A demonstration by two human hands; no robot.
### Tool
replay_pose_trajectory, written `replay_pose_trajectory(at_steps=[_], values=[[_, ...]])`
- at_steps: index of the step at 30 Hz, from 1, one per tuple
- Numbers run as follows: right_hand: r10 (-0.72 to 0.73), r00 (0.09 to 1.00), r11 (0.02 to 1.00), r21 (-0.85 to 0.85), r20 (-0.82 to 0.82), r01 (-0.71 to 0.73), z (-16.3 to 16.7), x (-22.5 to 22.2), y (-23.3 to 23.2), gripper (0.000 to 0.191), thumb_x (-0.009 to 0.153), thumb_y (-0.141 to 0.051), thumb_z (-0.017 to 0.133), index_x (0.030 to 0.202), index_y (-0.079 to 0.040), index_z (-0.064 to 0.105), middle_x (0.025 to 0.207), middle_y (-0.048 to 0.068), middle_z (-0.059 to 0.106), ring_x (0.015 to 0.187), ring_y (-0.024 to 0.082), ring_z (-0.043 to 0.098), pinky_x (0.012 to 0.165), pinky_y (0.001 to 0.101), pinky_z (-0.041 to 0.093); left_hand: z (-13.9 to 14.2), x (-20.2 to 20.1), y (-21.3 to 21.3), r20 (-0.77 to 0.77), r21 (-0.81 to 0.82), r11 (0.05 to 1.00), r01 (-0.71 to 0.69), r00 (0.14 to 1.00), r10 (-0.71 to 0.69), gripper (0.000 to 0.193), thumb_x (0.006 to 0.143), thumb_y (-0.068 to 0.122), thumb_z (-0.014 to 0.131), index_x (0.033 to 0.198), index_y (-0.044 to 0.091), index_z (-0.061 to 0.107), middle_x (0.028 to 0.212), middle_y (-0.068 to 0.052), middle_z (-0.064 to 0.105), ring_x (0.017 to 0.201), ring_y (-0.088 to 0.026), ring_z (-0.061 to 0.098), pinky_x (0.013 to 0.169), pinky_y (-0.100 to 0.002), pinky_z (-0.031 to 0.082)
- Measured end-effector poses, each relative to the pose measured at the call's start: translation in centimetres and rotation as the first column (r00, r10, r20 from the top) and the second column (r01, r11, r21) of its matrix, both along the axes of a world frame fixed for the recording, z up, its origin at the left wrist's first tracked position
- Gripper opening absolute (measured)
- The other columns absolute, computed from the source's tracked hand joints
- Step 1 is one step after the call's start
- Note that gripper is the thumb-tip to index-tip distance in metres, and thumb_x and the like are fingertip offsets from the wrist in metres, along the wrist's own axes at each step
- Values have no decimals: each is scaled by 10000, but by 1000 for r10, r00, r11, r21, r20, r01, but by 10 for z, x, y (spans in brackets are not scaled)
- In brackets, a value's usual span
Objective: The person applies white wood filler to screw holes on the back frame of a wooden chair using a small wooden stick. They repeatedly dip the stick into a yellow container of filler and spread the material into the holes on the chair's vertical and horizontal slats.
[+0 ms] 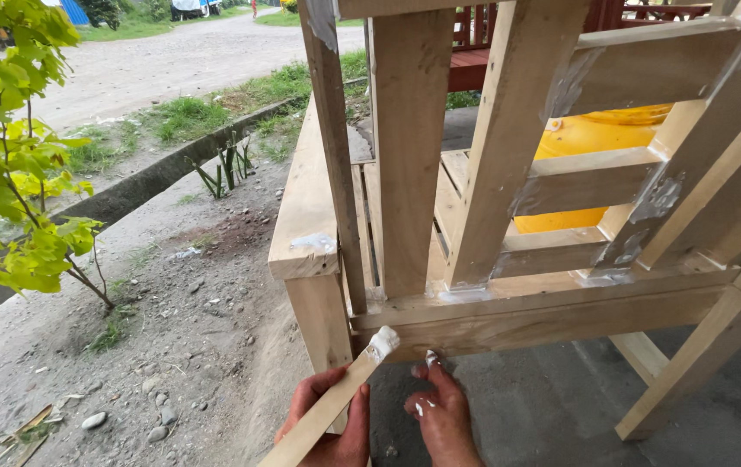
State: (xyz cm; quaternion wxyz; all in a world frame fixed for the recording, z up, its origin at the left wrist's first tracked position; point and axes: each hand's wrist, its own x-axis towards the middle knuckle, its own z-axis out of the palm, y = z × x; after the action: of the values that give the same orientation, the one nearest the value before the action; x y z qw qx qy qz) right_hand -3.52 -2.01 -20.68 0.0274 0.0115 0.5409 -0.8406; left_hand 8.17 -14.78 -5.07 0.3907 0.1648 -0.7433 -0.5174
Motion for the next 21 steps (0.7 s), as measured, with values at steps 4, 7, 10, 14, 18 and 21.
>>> replay_pose_trajectory(at_steps=[4, 7, 10, 14, 18, 21], values=[[-2, 996, 998, 70, 88, -4, 19, 4, -11, 518, 823, 76, 555, 1332, -19, 550, 1071, 121, 591, 666, 161, 593, 614, 292, 459, -2, -3, -2, -59, -3, 1000, -2, 998, 2, 247, 724, 103, 855, 942, 55, 749, 874, -73, 846, 842, -150, 829, 818, -307, 630], [5, 997, 991, 136, 74, -15, 35, 1, -19, 329, 873, 19, 614, 1201, 50, 615, 966, 265, 581, 680, 180, 571, 616, 311, 446, -2, -4, -2, -44, -18, 999, -28, 999, 27, 250, 709, 113, 864, 930, 66, 760, 855, -71, 843, 823, -147, 826, 806, -307, 625], [-43, 998, 858, 511, -40, 58, 51, 7, -28, 391, 805, -41, 695, 1180, 1, 595, 1117, 228, 616, 841, 242, 620, 715, 366, 510, -1, -4, -2, -8, -29, 999, -42, 999, 42, 249, 702, 118, 867, 926, 75, 768, 838, -69, 838, 814, -143, 824, 801, -303, 621], [122, 985, 193, 977, -118, 93, 66, 25, -23, 790, 777, -181, 788, 1420, 15, 373, 1383, 209, 454, 1104, 358, 612, 925, 431, 499, -2, -6, -2, -39, -46, 998, -43, 998, 41, 250, 701, 119, 867, 926, 76, 766, 840, -70, 837, 820, -144, 823, 795, -303, 619], [300, 954, -310, 944, -16, 113, 72, 28, -6, 790, 891, -153, 632, 1541, 71, 241, 1405, 209, 421, 1132, 330, 606, 1031, 488, 412, -5, -4, -5, -69, -53, 998, -26, 997, 22, 242, 720, 115, 859, 934, 69, 755, 869, -69, 846, 836, -146, 828, 816, -305, 619], [333, 941, -348, 935, 54, 69, 74, 29, 15, 788, 893, -156, 616, 1567, -37, 224, 1346, 174, 424, 1216, 307, 536, 984, 493, 397, -5, -1, -5, -125, -43, 999, 3, 992, -8, 228, 749, 111, 842, 954, 65, 753, 885, -69, 847, 848, -144, 829, 819, -300, 626]])
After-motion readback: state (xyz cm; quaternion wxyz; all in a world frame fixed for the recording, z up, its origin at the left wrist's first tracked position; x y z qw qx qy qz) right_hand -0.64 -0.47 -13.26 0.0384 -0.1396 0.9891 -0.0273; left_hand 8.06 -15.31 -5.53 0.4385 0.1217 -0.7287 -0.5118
